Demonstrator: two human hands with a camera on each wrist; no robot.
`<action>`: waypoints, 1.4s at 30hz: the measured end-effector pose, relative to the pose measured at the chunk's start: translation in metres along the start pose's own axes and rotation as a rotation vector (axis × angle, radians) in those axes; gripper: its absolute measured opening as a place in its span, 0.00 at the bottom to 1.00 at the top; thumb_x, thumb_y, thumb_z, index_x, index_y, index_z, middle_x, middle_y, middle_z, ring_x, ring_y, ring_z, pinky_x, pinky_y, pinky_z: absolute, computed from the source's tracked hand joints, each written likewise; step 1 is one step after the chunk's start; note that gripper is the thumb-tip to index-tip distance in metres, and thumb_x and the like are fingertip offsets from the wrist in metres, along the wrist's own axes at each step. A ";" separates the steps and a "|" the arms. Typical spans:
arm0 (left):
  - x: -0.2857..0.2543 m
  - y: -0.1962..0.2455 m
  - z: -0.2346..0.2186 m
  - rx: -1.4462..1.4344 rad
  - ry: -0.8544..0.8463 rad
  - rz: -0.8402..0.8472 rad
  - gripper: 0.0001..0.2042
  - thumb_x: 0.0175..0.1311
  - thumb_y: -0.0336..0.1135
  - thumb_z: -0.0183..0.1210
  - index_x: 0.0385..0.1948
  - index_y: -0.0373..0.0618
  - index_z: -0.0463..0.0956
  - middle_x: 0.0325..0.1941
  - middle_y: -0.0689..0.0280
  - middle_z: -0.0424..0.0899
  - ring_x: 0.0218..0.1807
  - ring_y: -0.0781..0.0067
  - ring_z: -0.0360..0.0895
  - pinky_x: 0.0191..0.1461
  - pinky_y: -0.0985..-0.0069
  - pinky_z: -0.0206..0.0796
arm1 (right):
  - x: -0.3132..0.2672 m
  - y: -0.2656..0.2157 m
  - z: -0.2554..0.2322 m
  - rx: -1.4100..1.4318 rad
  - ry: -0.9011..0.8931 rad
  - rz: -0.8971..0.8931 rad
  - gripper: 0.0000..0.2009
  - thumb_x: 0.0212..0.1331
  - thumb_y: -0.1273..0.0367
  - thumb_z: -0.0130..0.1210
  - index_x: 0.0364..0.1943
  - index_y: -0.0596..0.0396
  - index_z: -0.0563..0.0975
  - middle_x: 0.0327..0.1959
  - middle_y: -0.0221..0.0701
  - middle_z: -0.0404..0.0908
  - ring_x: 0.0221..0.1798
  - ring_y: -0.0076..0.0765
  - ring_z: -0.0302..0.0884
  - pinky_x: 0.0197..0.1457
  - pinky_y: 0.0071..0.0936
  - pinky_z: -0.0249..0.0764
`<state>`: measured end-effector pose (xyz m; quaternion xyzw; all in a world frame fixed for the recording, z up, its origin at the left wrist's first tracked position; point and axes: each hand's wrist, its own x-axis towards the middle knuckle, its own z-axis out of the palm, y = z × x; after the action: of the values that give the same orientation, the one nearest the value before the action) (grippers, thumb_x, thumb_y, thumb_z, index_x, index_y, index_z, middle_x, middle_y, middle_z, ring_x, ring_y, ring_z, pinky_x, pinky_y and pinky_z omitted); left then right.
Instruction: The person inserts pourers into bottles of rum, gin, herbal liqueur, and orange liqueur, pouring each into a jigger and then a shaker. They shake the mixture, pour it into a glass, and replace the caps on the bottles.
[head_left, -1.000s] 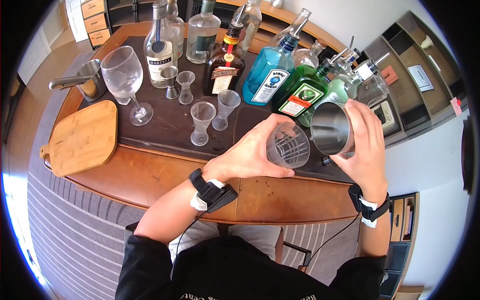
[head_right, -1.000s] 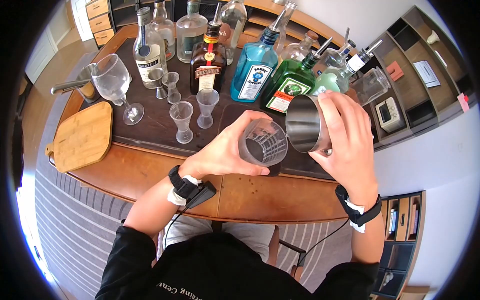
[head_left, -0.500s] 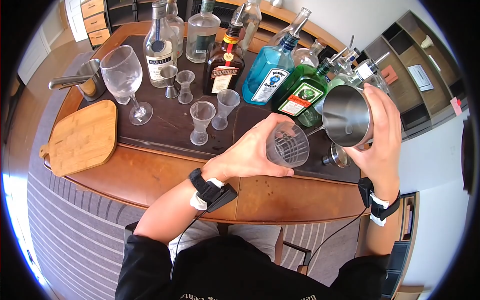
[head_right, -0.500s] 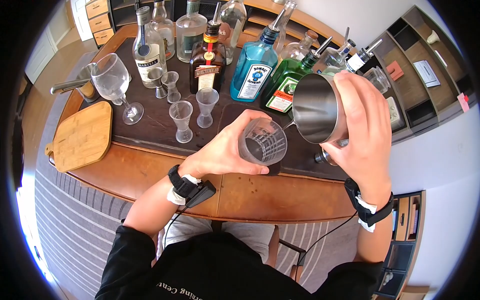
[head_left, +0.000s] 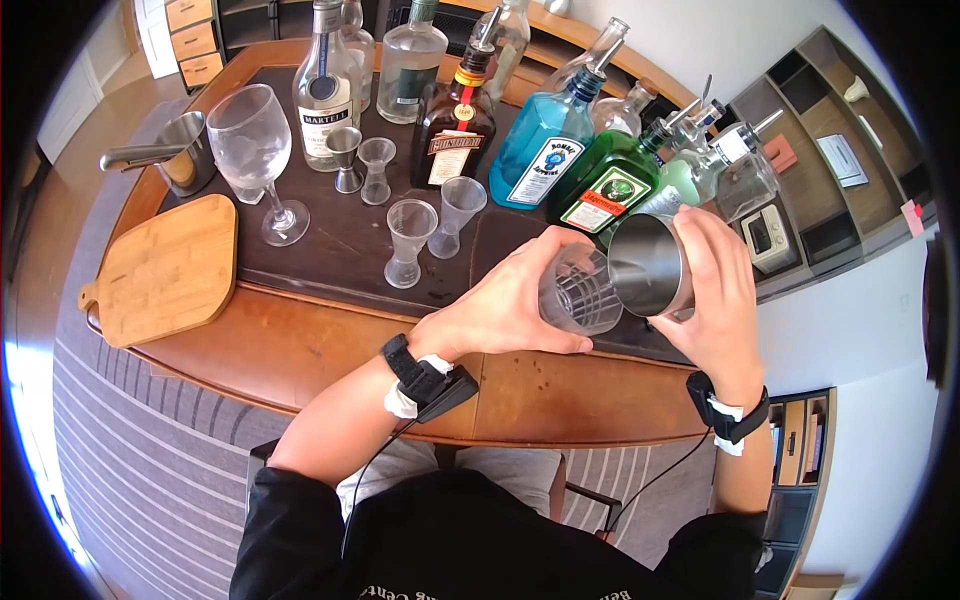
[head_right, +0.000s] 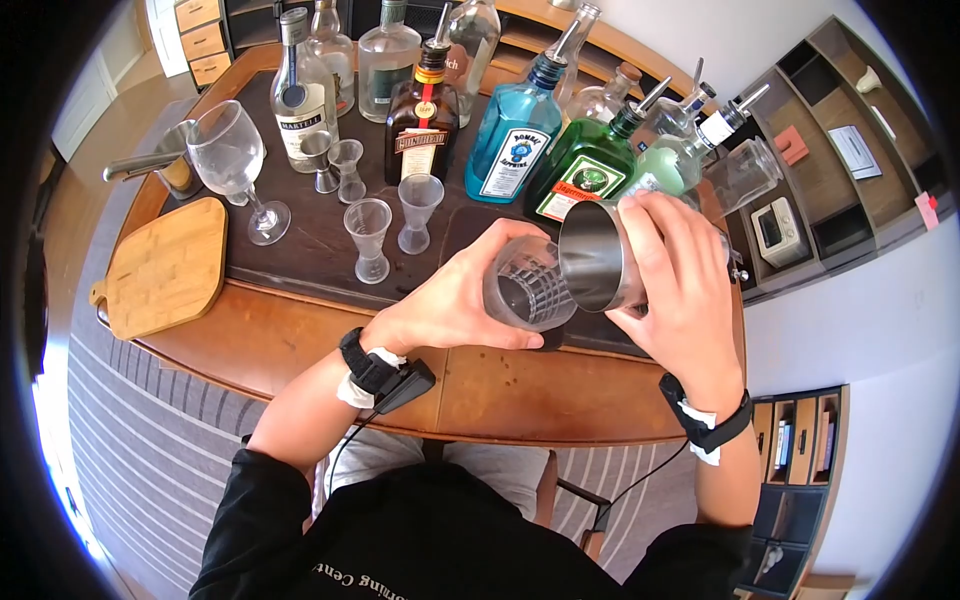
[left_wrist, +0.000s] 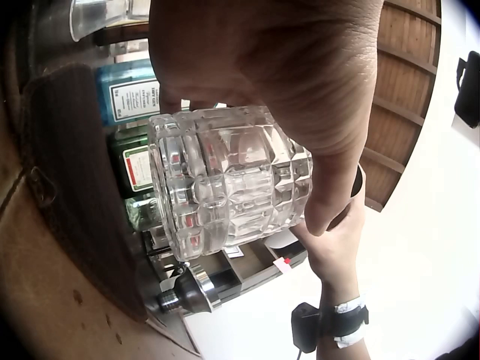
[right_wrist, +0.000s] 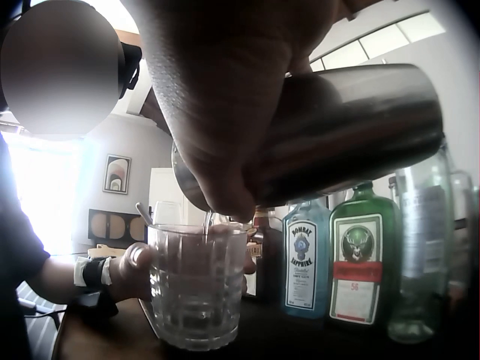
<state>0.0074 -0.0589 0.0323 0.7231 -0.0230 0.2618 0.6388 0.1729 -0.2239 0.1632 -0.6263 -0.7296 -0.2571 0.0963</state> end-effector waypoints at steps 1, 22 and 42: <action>0.000 0.000 0.000 -0.001 -0.001 -0.003 0.46 0.42 0.31 0.82 0.67 0.40 0.63 0.60 0.58 0.78 0.66 0.64 0.74 0.73 0.65 0.63 | -0.002 0.000 0.002 0.003 -0.001 0.004 0.59 0.17 0.74 0.81 0.71 0.49 0.66 0.65 0.41 0.73 0.65 0.57 0.73 0.64 0.50 0.70; 0.000 -0.003 0.000 0.020 -0.012 -0.005 0.47 0.42 0.32 0.82 0.67 0.39 0.62 0.62 0.56 0.78 0.67 0.63 0.74 0.74 0.64 0.62 | 0.021 0.010 -0.029 -0.111 0.116 -0.065 0.59 0.12 0.79 0.77 0.69 0.48 0.69 0.64 0.40 0.76 0.62 0.55 0.76 0.61 0.47 0.72; 0.000 -0.001 0.000 0.028 -0.008 -0.014 0.46 0.42 0.31 0.82 0.67 0.40 0.63 0.60 0.57 0.79 0.66 0.64 0.75 0.73 0.65 0.63 | 0.003 -0.001 -0.003 -0.082 -0.054 -0.084 0.52 0.24 0.74 0.78 0.68 0.45 0.70 0.65 0.40 0.73 0.67 0.56 0.72 0.68 0.55 0.70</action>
<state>0.0076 -0.0592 0.0316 0.7333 -0.0171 0.2547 0.6302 0.1702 -0.2228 0.1671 -0.6053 -0.7464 -0.2737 0.0400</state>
